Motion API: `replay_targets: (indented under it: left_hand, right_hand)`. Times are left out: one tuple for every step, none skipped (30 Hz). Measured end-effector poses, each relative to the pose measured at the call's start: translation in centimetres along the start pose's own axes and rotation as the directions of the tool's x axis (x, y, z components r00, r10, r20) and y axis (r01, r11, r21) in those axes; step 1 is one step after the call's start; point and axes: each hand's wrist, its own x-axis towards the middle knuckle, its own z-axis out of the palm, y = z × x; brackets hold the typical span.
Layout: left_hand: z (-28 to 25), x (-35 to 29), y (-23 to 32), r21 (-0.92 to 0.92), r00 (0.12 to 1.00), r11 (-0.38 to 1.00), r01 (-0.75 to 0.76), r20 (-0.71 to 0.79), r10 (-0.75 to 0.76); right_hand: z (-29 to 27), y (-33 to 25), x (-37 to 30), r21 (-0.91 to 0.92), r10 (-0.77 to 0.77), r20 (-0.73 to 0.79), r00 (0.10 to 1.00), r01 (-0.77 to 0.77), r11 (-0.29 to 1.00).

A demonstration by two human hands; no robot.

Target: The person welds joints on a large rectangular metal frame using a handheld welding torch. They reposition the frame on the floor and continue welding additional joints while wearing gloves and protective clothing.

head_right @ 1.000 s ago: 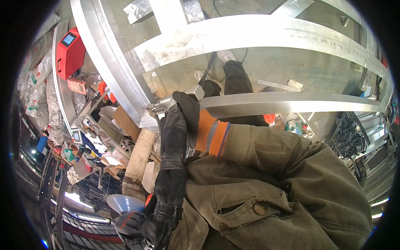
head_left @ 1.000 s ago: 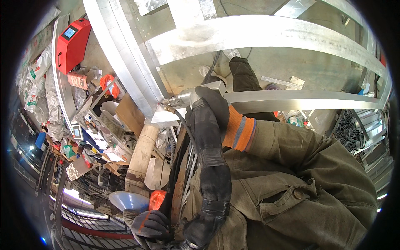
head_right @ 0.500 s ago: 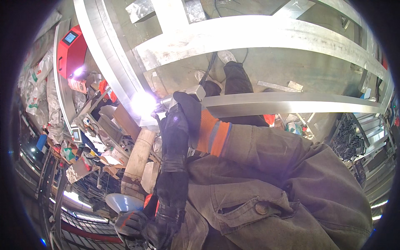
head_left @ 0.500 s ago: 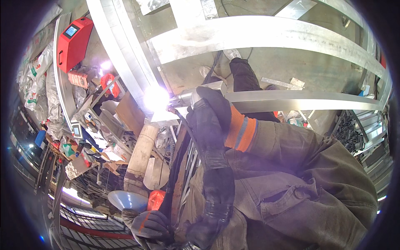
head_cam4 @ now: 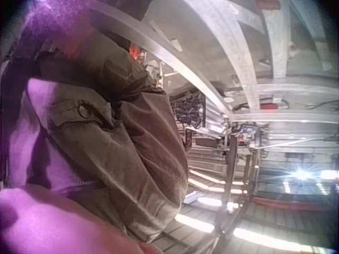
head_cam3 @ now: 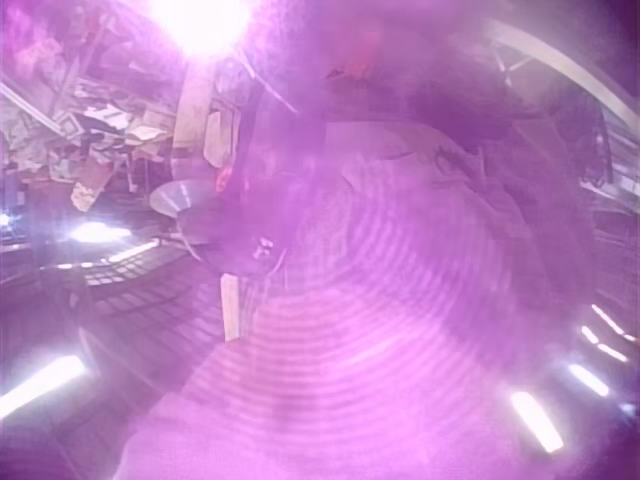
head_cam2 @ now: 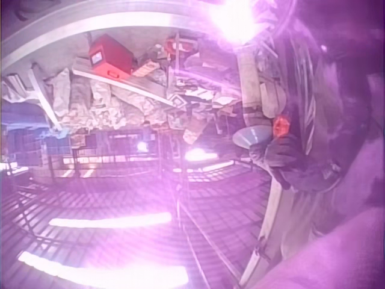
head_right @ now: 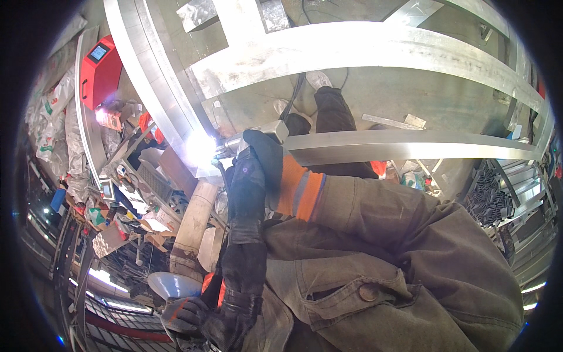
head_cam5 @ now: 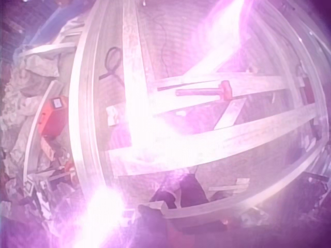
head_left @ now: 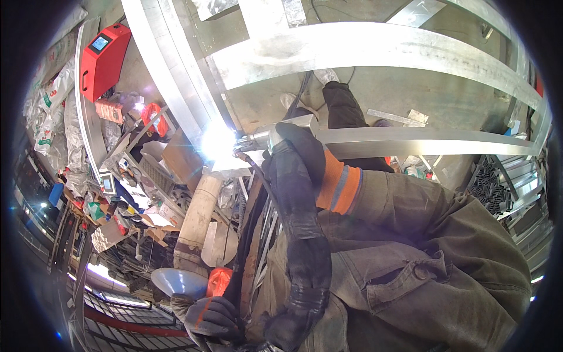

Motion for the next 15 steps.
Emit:
replay_targets:
  left_hand:
    - [-0.1, -0.1, 0.1, -0.001, 1.000, 1.000, -0.002, 0.006, 0.002]
    - [-0.1, -0.2, 0.1, -0.005, 1.000, 1.000, -0.002, 0.017, 0.002]
    - [-0.2, -0.3, 0.2, -0.006, 0.999, 1.000, -0.006, 0.031, 0.006]
    - [-0.4, -0.4, 0.2, -0.011, 0.999, 1.000, -0.008, 0.041, 0.009]
    - [-0.5, -0.5, 0.3, -0.013, 0.999, 1.000, -0.010, 0.053, 0.011]
    - [-0.6, -0.6, 0.2, -0.015, 0.998, 1.000, -0.010, 0.064, 0.011]
    - [-0.7, -0.7, 0.2, -0.020, 0.997, 1.000, -0.010, 0.076, 0.012]
    - [-0.8, -0.8, 0.2, -0.020, 0.996, 1.000, -0.010, 0.088, 0.012]
    - [-0.8, -0.8, 0.2, -0.023, 0.996, 1.000, -0.011, 0.091, 0.013]
    - [-0.8, -0.8, 0.2, -0.027, 0.995, 1.000, -0.009, 0.099, 0.012]
    - [-0.8, -0.8, 0.2, -0.025, 0.994, 1.000, -0.011, 0.104, 0.013]
    - [-0.7, -0.8, 0.2, -0.026, 0.995, 1.000, -0.016, 0.099, 0.018]
    - [-0.7, -0.7, 0.2, -0.025, 0.996, 1.000, -0.017, 0.093, 0.019]
    - [-0.6, -0.7, 0.3, -0.024, 0.996, 1.000, -0.017, 0.088, 0.019]
    - [-0.6, -0.6, 0.3, -0.024, 0.996, 1.000, -0.019, 0.084, 0.020]
  right_hand:
    - [0.0, -0.1, 0.0, 0.154, 0.144, -0.081, 0.986, -0.130, 0.979]
    - [0.1, -0.2, 0.0, 0.030, 0.044, 0.000, 0.999, -0.044, 0.999]
    - [0.3, -0.2, 0.1, -0.145, -0.065, 0.029, 0.997, 0.069, 0.987]
    - [0.3, -0.4, 0.1, -0.144, -0.193, 0.071, 0.979, 0.202, 0.969]
    - [0.7, -0.5, 0.2, 0.040, -0.129, 0.025, 0.991, 0.128, 0.991]
    - [0.6, -0.9, 0.1, 0.210, 0.174, -0.048, 0.984, -0.160, 0.964]
    - [0.6, -1.2, 0.0, 0.409, 0.339, -0.036, 0.940, -0.296, 0.863]
    - [0.4, -1.6, -0.1, 0.567, 0.526, -0.103, 0.844, -0.385, 0.728]
    - [0.6, -1.6, -0.1, 0.530, 0.488, -0.113, 0.865, -0.363, 0.766]
    - [0.6, -1.6, -0.2, 0.424, 0.374, -0.102, 0.922, -0.300, 0.855]
    - [0.8, -1.5, -0.2, 0.277, 0.216, -0.088, 0.972, -0.184, 0.943]
    - [0.7, -1.3, -0.2, 0.087, 0.042, -0.048, 0.998, -0.037, 0.995]
    - [0.6, -1.0, -0.2, -0.112, -0.124, -0.010, 0.992, 0.122, 0.986]
    - [0.4, -0.7, -0.2, -0.289, -0.254, 0.030, 0.967, 0.252, 0.924]
    - [0.1, -0.4, -0.2, -0.412, -0.330, 0.064, 0.942, 0.326, 0.851]
